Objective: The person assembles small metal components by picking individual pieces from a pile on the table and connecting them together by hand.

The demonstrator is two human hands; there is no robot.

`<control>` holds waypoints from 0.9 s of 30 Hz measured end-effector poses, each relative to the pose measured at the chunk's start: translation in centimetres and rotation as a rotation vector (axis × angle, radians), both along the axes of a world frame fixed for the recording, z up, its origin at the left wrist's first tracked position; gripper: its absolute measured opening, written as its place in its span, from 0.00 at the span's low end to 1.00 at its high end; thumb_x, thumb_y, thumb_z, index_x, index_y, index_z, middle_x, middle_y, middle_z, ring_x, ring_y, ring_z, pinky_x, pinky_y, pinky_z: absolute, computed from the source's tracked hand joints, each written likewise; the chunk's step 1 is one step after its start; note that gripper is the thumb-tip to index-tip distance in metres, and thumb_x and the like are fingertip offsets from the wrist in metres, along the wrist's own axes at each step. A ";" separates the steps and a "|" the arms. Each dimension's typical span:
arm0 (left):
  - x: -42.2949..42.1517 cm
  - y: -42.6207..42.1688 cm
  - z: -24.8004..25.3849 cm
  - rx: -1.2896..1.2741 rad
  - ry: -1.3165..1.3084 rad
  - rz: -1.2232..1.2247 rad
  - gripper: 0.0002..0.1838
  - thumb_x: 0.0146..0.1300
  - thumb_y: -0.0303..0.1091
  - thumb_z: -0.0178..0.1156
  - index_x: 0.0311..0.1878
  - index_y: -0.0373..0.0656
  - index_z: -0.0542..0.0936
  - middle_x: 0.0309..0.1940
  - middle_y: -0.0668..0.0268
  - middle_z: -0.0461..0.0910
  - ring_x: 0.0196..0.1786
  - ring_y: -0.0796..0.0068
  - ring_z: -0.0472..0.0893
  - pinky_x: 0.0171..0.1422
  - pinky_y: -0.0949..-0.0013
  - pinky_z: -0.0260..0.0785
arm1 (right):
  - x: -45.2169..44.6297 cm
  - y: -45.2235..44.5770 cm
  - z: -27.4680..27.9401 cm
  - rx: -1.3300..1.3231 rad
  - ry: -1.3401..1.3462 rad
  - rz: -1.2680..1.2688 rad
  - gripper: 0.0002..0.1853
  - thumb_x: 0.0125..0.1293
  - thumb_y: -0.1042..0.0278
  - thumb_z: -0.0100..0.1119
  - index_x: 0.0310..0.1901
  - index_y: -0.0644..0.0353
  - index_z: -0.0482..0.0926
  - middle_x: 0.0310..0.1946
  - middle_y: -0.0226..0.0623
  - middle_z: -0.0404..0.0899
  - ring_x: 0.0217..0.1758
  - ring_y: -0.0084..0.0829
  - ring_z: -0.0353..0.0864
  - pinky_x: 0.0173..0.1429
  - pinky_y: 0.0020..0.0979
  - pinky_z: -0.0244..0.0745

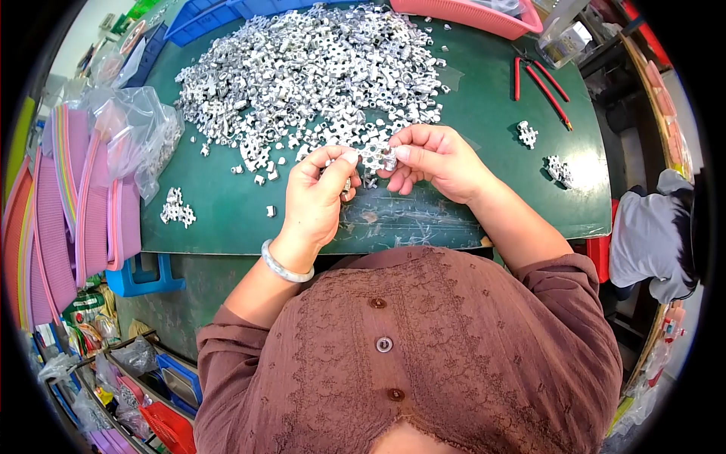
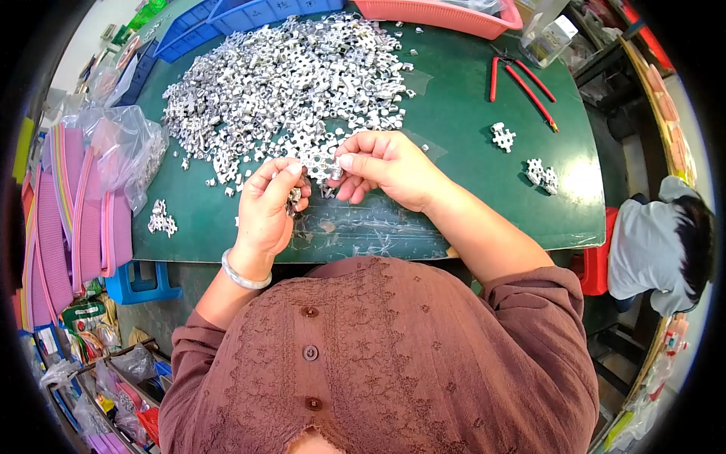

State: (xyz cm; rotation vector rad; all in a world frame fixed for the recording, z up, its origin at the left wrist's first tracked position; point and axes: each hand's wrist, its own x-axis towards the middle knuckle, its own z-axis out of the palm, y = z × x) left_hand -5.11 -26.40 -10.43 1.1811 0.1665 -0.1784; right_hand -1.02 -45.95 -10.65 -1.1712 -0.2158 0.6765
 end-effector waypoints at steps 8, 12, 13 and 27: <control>0.2 0.1 -0.2 -0.012 0.008 0.013 0.05 0.61 0.31 0.58 0.37 0.40 0.77 0.25 0.69 0.74 0.28 0.78 0.74 0.27 0.77 0.62 | -0.1 0.1 -0.3 0.010 -0.114 -0.036 0.08 0.64 0.72 0.54 0.43 0.65 0.74 0.33 0.38 0.80 0.32 0.26 0.81 0.36 0.24 0.76; 0.2 0.1 -0.3 -0.011 0.000 0.011 0.06 0.62 0.31 0.57 0.39 0.39 0.77 0.25 0.69 0.74 0.28 0.78 0.73 0.27 0.78 0.62 | -0.2 0.1 -0.7 -0.008 -0.240 -0.076 0.09 0.61 0.75 0.58 0.43 0.64 0.75 0.33 0.34 0.79 0.35 0.22 0.79 0.38 0.23 0.74; 0.2 0.0 -0.3 -0.011 -0.004 0.010 0.07 0.63 0.31 0.56 0.40 0.39 0.77 0.25 0.69 0.74 0.28 0.78 0.73 0.27 0.78 0.62 | -0.4 0.2 -0.7 -0.033 -0.314 -0.100 0.09 0.60 0.76 0.59 0.42 0.64 0.76 0.33 0.33 0.78 0.35 0.21 0.78 0.39 0.22 0.74; -0.3 -0.2 0.4 0.008 -0.075 -0.032 0.12 0.64 0.30 0.54 0.48 0.37 0.77 0.29 0.68 0.75 0.30 0.80 0.73 0.28 0.79 0.62 | -0.8 0.5 -0.5 -0.210 -0.740 -0.174 0.12 0.54 0.79 0.63 0.41 0.64 0.77 0.35 0.32 0.77 0.34 0.20 0.77 0.41 0.23 0.74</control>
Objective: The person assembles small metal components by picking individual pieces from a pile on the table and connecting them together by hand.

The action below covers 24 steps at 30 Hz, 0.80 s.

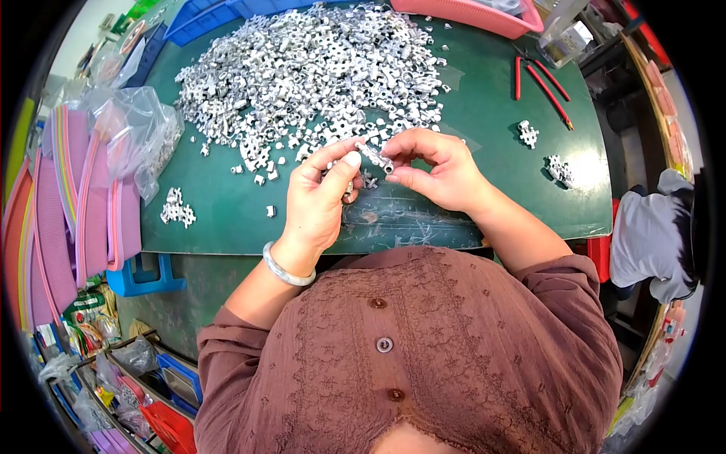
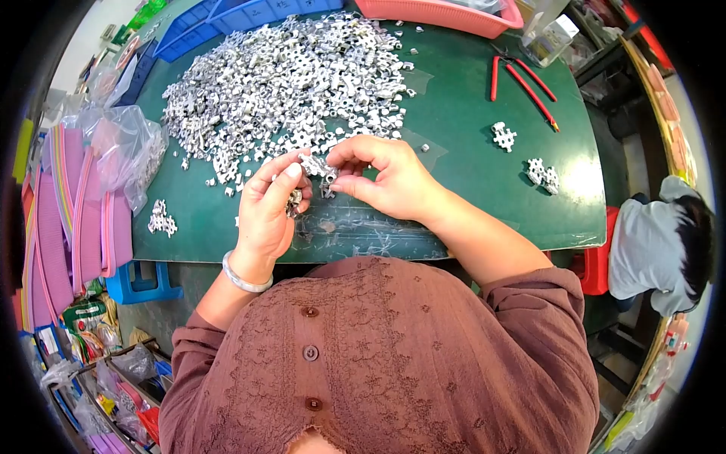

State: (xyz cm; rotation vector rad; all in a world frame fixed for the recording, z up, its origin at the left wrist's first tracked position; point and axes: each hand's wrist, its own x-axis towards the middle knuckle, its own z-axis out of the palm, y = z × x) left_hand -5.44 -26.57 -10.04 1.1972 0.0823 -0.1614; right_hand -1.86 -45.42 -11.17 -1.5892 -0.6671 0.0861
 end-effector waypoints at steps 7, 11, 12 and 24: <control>-0.1 0.0 0.1 -0.050 0.013 -0.003 0.13 0.60 0.29 0.59 0.49 0.37 0.78 0.30 0.70 0.76 0.29 0.85 0.72 0.28 0.82 0.62 | 0.0 0.0 -0.1 0.016 0.038 0.026 0.13 0.54 0.81 0.62 0.43 0.65 0.76 0.36 0.32 0.77 0.35 0.20 0.76 0.42 0.23 0.74; -0.1 0.1 0.1 -0.026 -0.004 -0.013 0.14 0.60 0.29 0.59 0.49 0.37 0.77 0.30 0.70 0.77 0.29 0.85 0.73 0.29 0.82 0.62 | 0.0 -0.2 -0.1 -0.006 0.043 0.041 0.15 0.54 0.83 0.61 0.44 0.66 0.76 0.39 0.34 0.77 0.37 0.21 0.76 0.43 0.23 0.73; -0.1 0.1 0.1 -0.022 -0.004 -0.014 0.14 0.60 0.29 0.59 0.49 0.37 0.77 0.31 0.70 0.77 0.29 0.85 0.73 0.29 0.82 0.62 | 0.0 -0.1 -0.1 -0.006 0.040 0.037 0.15 0.54 0.82 0.61 0.44 0.66 0.76 0.39 0.34 0.77 0.37 0.21 0.76 0.43 0.23 0.73; -0.1 0.1 -0.1 -0.027 -0.007 -0.019 0.13 0.60 0.30 0.60 0.47 0.38 0.77 0.33 0.71 0.77 0.30 0.85 0.73 0.30 0.82 0.63 | -0.2 0.2 0.3 -0.054 -0.179 -0.042 0.14 0.51 0.80 0.64 0.40 0.63 0.76 0.32 0.35 0.77 0.32 0.24 0.79 0.38 0.24 0.75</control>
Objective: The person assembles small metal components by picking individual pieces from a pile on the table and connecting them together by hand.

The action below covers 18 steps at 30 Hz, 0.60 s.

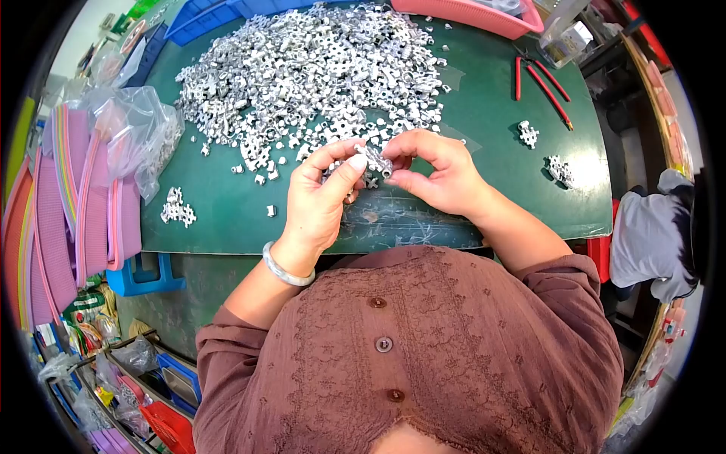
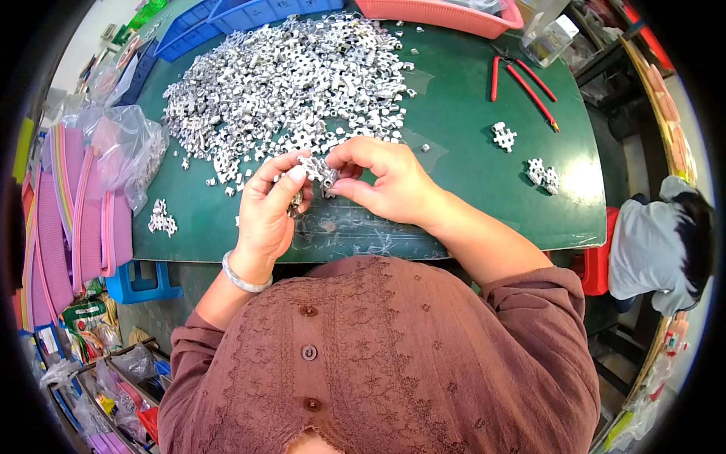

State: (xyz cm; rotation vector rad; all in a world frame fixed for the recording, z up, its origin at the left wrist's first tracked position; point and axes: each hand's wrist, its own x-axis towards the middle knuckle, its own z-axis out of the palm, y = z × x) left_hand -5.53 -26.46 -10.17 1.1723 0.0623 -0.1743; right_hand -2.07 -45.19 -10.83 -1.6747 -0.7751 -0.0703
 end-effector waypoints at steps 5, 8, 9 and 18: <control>0.0 0.1 -0.2 0.010 -0.008 -0.005 0.13 0.59 0.29 0.60 0.48 0.39 0.77 0.34 0.71 0.77 0.30 0.85 0.73 0.30 0.82 0.64 | -0.1 0.0 0.4 -0.044 -0.055 -0.024 0.14 0.50 0.79 0.65 0.40 0.62 0.76 0.32 0.35 0.77 0.32 0.25 0.79 0.37 0.25 0.74; -0.1 0.1 -0.1 -0.010 -0.002 0.001 0.13 0.59 0.29 0.60 0.48 0.39 0.77 0.35 0.70 0.77 0.30 0.85 0.73 0.30 0.82 0.64 | -0.1 0.0 0.5 -0.068 -0.096 -0.040 0.14 0.49 0.79 0.65 0.39 0.61 0.76 0.31 0.35 0.77 0.32 0.28 0.79 0.37 0.26 0.74; -0.1 0.1 -0.1 -0.012 -0.006 0.001 0.13 0.59 0.28 0.60 0.48 0.39 0.77 0.36 0.70 0.77 0.30 0.85 0.73 0.30 0.82 0.64 | -0.1 0.0 0.6 -0.075 -0.111 -0.047 0.14 0.49 0.79 0.66 0.39 0.61 0.76 0.31 0.35 0.77 0.32 0.29 0.79 0.37 0.27 0.74; -0.2 -0.1 0.5 -0.006 -0.053 0.043 0.10 0.59 0.25 0.57 0.45 0.39 0.75 0.31 0.69 0.75 0.29 0.82 0.74 0.28 0.80 0.63 | 0.4 0.0 0.4 -0.046 -0.294 -0.141 0.13 0.47 0.78 0.67 0.35 0.60 0.77 0.37 0.34 0.78 0.40 0.35 0.78 0.42 0.30 0.73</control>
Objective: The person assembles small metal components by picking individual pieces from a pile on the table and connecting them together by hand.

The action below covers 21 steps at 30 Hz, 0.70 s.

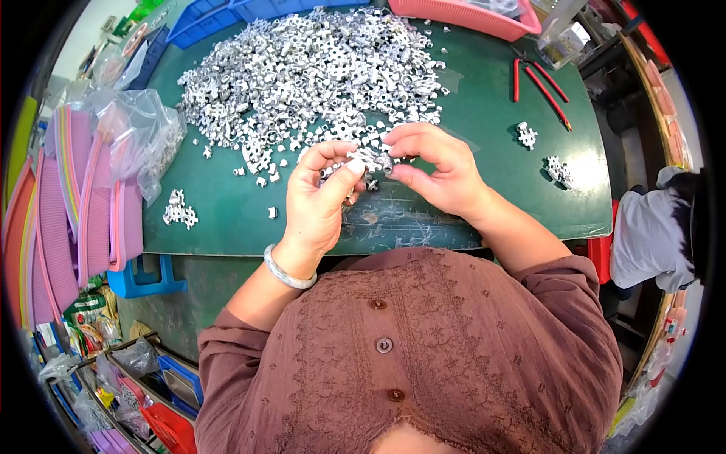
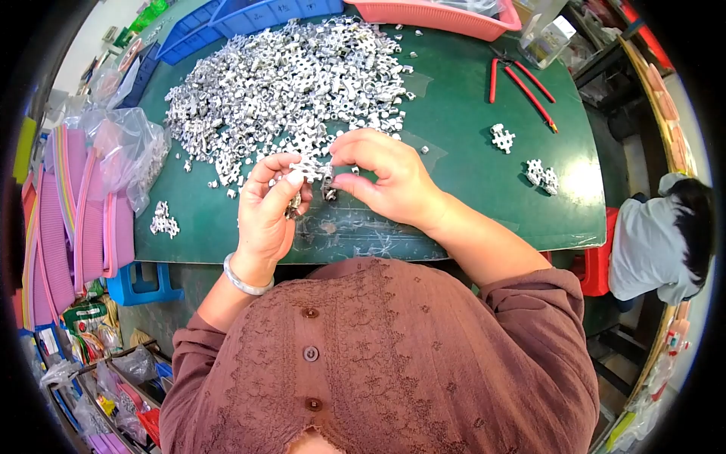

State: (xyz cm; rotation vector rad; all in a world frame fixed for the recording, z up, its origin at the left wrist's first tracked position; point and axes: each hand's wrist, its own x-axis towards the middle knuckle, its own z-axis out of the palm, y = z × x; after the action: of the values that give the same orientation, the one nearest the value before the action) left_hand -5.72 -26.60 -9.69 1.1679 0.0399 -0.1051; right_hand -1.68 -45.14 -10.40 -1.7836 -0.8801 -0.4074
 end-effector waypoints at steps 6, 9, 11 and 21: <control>-0.3 -0.3 0.5 0.010 -0.025 0.029 0.11 0.57 0.23 0.59 0.43 0.40 0.72 0.32 0.67 0.75 0.28 0.82 0.75 0.28 0.80 0.64 | 0.0 -0.3 0.2 -0.022 -0.023 -0.048 0.11 0.46 0.78 0.68 0.32 0.60 0.77 0.37 0.34 0.78 0.40 0.34 0.78 0.42 0.29 0.73; -0.4 -0.3 0.6 0.038 -0.018 0.022 0.08 0.59 0.24 0.57 0.42 0.42 0.72 0.30 0.66 0.76 0.29 0.80 0.75 0.28 0.78 0.63 | 0.0 -0.2 0.2 -0.009 -0.029 -0.064 0.10 0.46 0.78 0.68 0.31 0.60 0.78 0.36 0.34 0.78 0.39 0.33 0.77 0.41 0.29 0.73; -0.5 -0.4 0.7 0.040 -0.001 0.029 0.08 0.59 0.24 0.57 0.42 0.42 0.72 0.30 0.65 0.76 0.28 0.80 0.75 0.28 0.78 0.63 | 0.0 -0.2 0.3 -0.001 -0.026 -0.069 0.10 0.46 0.78 0.68 0.31 0.60 0.78 0.36 0.34 0.78 0.39 0.33 0.77 0.41 0.29 0.73; -2.3 1.3 1.7 -0.034 0.023 0.018 0.08 0.58 0.24 0.58 0.41 0.39 0.72 0.30 0.65 0.76 0.29 0.79 0.76 0.28 0.78 0.64 | -1.1 0.9 1.5 -0.020 0.022 0.051 0.09 0.48 0.76 0.66 0.31 0.59 0.76 0.32 0.33 0.77 0.37 0.35 0.76 0.39 0.31 0.71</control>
State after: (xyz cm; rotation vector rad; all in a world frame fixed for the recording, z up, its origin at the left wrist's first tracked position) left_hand -7.99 -25.28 -7.95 1.1318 0.0690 -0.1028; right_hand -2.83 -44.21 -8.88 -1.7765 -0.9152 -0.3463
